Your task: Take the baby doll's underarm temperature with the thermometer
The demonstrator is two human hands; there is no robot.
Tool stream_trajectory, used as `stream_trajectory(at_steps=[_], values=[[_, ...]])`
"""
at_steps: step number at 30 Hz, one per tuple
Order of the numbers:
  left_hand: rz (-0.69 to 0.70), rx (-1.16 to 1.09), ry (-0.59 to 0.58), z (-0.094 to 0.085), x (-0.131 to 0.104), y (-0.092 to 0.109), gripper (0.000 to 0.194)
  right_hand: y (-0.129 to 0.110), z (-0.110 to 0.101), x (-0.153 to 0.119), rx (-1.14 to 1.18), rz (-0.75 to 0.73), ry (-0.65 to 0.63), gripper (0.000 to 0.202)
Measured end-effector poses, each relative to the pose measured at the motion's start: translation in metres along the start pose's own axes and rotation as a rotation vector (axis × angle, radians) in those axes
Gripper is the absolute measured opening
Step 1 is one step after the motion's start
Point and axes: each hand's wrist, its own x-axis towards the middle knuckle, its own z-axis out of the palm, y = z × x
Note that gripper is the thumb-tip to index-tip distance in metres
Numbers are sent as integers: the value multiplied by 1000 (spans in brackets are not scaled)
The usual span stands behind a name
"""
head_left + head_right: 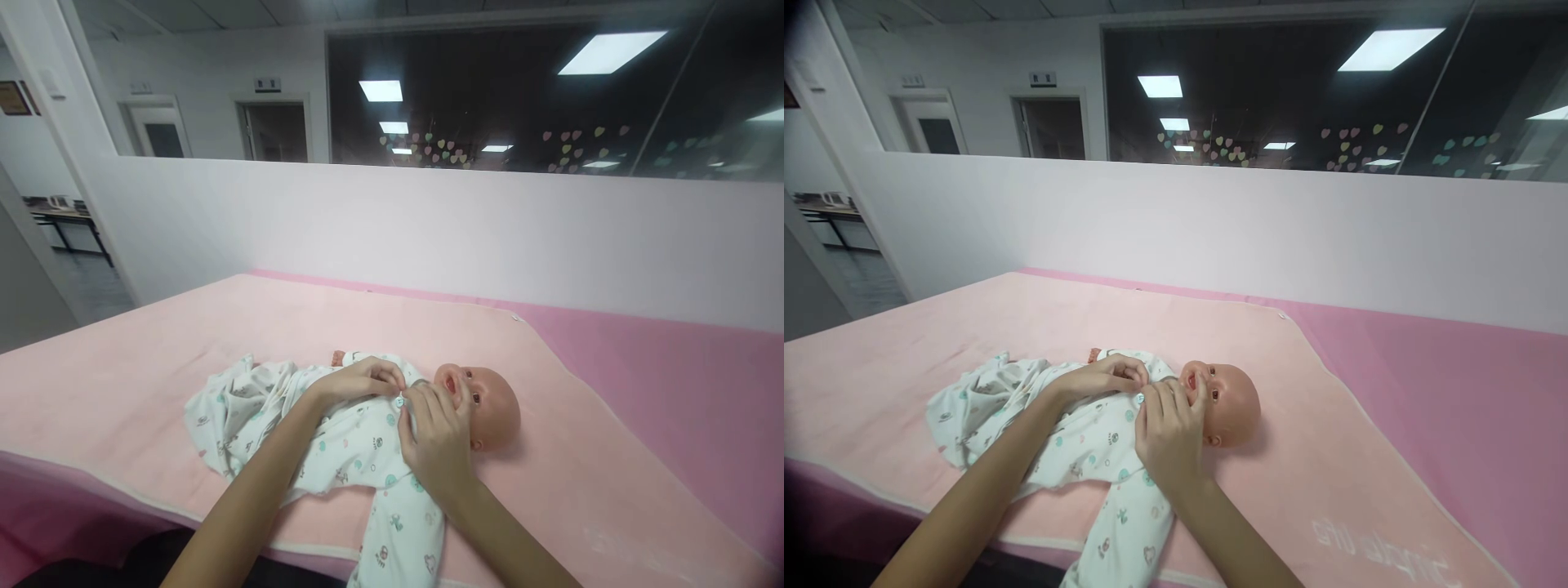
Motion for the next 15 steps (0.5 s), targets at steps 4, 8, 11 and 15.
stream_trajectory(at_steps=[4,8,11,15], values=[[8,-29,-9,0,0,-1,13,0,0,0,-1,-32,24,13],[21,-22,-16,-1,1,-1,14,-1,0,-1,-9,-29,18,13],[16,17,-6,-1,0,0,15,-1,0,-1,-26,-28,6,14],[-45,161,92,-2,-2,1,18,0,1,-2,-56,-29,-18,15]])
